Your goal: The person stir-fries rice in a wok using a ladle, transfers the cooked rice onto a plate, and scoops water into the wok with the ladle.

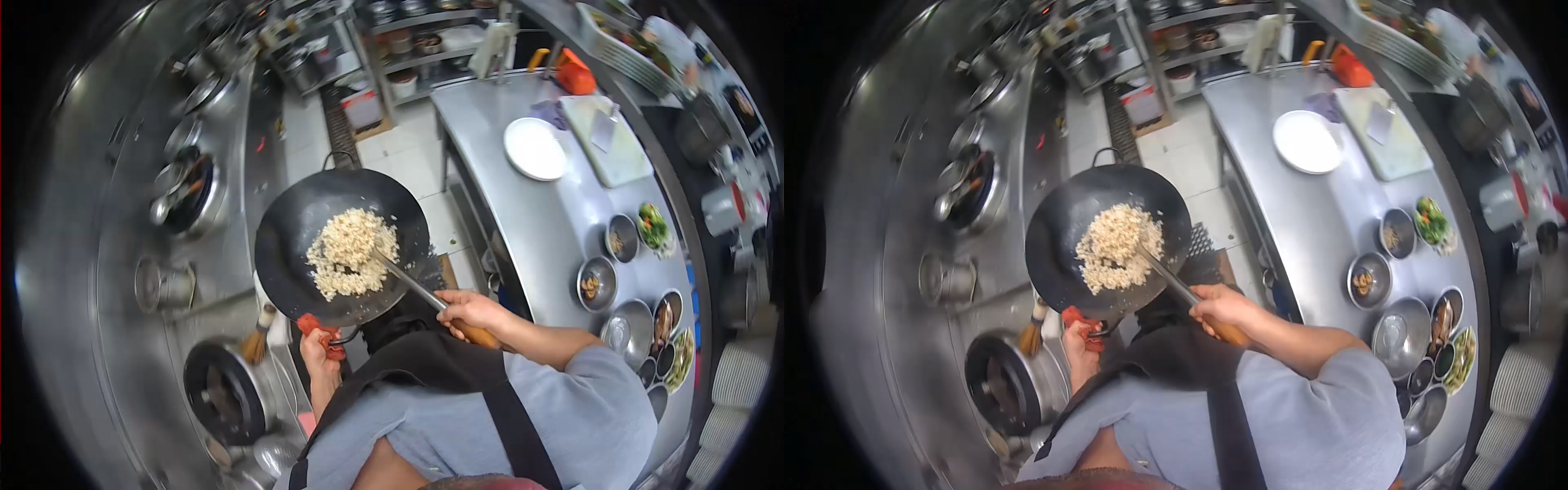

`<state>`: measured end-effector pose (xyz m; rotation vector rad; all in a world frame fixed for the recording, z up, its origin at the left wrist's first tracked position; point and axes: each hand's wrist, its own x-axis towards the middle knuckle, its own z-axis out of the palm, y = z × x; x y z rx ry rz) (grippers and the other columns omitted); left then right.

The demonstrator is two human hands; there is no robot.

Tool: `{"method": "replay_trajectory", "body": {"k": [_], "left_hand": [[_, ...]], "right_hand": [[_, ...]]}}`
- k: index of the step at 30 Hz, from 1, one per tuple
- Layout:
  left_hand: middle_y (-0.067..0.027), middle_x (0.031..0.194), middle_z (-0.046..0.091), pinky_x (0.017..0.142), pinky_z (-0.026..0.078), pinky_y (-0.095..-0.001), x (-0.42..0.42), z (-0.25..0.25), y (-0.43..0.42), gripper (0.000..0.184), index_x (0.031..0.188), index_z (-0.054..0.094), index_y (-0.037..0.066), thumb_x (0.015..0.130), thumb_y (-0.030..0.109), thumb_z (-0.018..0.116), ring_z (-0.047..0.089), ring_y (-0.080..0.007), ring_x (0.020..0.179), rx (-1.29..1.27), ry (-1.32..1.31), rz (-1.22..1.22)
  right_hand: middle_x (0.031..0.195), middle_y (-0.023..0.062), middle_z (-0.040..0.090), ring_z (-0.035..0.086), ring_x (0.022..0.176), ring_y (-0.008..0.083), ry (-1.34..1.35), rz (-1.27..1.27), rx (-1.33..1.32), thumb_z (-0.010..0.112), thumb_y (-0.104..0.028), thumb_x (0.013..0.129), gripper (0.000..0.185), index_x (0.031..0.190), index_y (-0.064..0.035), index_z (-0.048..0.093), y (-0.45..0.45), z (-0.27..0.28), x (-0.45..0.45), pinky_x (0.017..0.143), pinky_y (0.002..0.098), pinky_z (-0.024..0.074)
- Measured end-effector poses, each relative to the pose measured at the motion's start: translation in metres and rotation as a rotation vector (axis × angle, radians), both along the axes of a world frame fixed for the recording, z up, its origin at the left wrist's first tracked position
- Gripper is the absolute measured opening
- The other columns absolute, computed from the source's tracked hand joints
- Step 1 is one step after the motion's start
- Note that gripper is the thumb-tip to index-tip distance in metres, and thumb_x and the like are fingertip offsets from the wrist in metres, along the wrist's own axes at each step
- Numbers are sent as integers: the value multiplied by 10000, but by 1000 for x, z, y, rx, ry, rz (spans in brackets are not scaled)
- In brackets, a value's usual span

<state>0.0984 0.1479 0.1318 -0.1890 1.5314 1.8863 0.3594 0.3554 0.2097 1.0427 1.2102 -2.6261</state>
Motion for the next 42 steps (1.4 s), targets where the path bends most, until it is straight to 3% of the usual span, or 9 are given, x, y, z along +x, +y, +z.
{"method": "replay_trajectory", "body": {"k": [5, 13, 22, 25, 31, 35, 37, 38, 42], "left_hand": [[-100, 629, 534, 523, 478, -346, -18, 18, 86, 173, 785, 479, 17, 632, -62, 463, 571, -242, 544, 30, -52, -207], [-77, 592, 491, 416, 420, -324, -50, 0, 194, 151, 753, 457, 62, 650, -47, 465, 533, -217, 488, 184, -121, -569], [-90, 580, 502, 360, 386, -318, -58, 28, 297, 111, 743, 465, 39, 687, -53, 435, 526, -205, 475, 279, -48, -642], [-83, 581, 499, 369, 386, -313, -54, 33, 315, 112, 723, 469, 37, 683, -61, 434, 520, -200, 471, 277, -56, -657], [-70, 588, 487, 487, 442, -317, -55, 24, 329, 119, 744, 484, 41, 691, -59, 447, 533, -193, 526, 224, -11, -650], [-118, 633, 543, 447, 413, -293, -41, 30, 335, 83, 729, 491, 26, 669, -27, 469, 537, -207, 529, 196, 113, -508], [-119, 636, 541, 434, 407, -290, -38, 39, 334, 80, 736, 488, 20, 671, -25, 471, 537, -209, 533, 150, 126, -506], [-119, 636, 541, 434, 407, -290, -38, 40, 335, 80, 736, 488, 20, 671, -25, 471, 537, -209, 533, 149, 135, -505], [-120, 659, 550, 457, 427, -305, -42, 33, 349, 112, 772, 477, 27, 682, -39, 468, 544, -214, 537, 139, 121, -510]], "right_hand": [[710, 17, 506, 508, 493, 112, -15, -262, -35, 559, -60, 837, 565, 1379, -27, 402, 14, 6, 16, 418, 258, 401], [709, 34, 525, 510, 482, 121, -47, -579, 86, 568, -85, 851, 605, 1406, -3, 342, 25, 24, 16, 410, 266, 419], [729, 63, 546, 511, 445, 140, 10, -876, 234, 576, -87, 828, 606, 1382, 28, 358, 73, 47, 15, 348, 267, 407], [711, 126, 537, 491, 377, 196, -3, -1004, 288, 558, -53, 841, 644, 1401, 41, 256, 98, 39, 40, 300, 303, 388], [662, 71, 522, 507, 391, 167, -224, -956, 499, 569, -59, 813, 684, 1433, 27, 293, 136, 39, 82, 321, 284, 399], [663, 78, 552, 534, 412, 163, -401, -836, 759, 568, -54, 805, 638, 1405, 20, 364, 156, -23, 117, 361, 286, 416], [709, 157, 608, 588, 478, 234, -715, -617, 1107, 571, -45, 789, 625, 1389, 1, 401, 160, -43, 125, 465, 342, 476], [878, 278, 627, 637, 742, 404, -876, -509, 1166, 578, -44, 762, 657, 1388, 9, 384, 161, -51, 125, 720, 441, 518], [1034, 257, 603, 616, 854, 416, -1061, -404, 1455, 618, -56, 783, 671, 1397, -11, 352, 150, -115, 145, 740, 481, 500]]}}
